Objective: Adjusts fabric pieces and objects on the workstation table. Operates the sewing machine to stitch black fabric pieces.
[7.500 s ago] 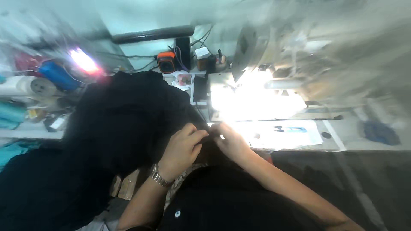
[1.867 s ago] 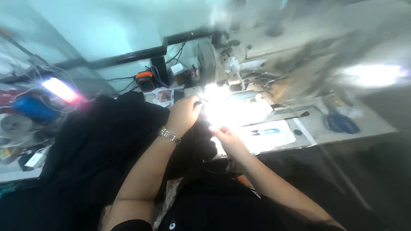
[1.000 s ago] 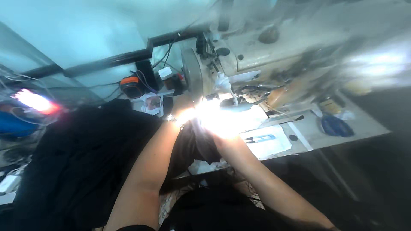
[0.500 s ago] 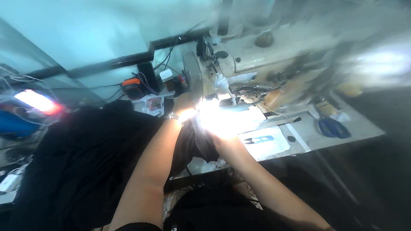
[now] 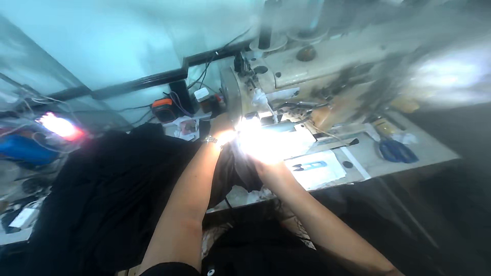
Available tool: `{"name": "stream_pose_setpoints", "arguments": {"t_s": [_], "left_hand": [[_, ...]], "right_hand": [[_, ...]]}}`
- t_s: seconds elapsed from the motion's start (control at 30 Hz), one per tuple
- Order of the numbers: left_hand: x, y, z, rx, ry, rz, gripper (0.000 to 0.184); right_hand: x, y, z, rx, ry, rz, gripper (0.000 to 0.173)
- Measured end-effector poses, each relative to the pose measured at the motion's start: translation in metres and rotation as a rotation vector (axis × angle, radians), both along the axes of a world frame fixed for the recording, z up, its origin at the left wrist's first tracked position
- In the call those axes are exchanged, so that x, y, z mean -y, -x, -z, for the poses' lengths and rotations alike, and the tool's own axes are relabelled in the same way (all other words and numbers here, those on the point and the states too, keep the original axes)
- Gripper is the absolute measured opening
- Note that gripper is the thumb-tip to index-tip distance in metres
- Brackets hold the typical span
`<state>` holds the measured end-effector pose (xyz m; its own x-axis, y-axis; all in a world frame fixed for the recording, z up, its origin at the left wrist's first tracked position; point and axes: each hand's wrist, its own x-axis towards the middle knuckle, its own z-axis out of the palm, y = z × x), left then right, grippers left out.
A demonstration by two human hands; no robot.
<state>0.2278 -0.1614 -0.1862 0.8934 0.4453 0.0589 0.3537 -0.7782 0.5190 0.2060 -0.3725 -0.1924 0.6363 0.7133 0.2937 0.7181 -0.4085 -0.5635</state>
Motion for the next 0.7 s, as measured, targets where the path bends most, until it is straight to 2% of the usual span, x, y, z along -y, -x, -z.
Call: {"name": "stream_pose_setpoints", "arguments": {"t_s": [0.2,0.3,0.4,0.47,0.53,0.6,0.7], "left_hand": [[-0.002,-0.002,0.006,-0.026,-0.049,0.005,0.037],[-0.004,-0.004,0.006,-0.08,-0.087,0.009,0.04],[0.003,0.001,-0.014,-0.092,-0.03,-0.007,0.037],[0.0,0.0,-0.022,-0.003,-0.028,-0.015,0.036],[-0.018,-0.009,-0.007,0.103,-0.193,0.014,0.043],[-0.029,-0.007,0.001,0.259,-0.295,0.047,0.038],[-0.023,0.028,0.012,0.387,-0.267,0.093,0.029]], "right_hand": [[0.006,0.004,-0.004,-0.099,0.019,0.002,0.031],[0.005,0.002,0.011,-0.052,0.006,0.031,0.036],[0.002,-0.003,0.016,-0.051,-0.01,-0.01,0.034],[0.0,-0.007,0.014,-0.08,0.042,-0.027,0.037],[-0.001,-0.011,0.012,-0.074,0.078,-0.048,0.036],[-0.001,-0.011,0.01,-0.055,0.072,-0.033,0.034],[0.0,-0.014,0.013,-0.097,0.083,-0.026,0.035]]}}
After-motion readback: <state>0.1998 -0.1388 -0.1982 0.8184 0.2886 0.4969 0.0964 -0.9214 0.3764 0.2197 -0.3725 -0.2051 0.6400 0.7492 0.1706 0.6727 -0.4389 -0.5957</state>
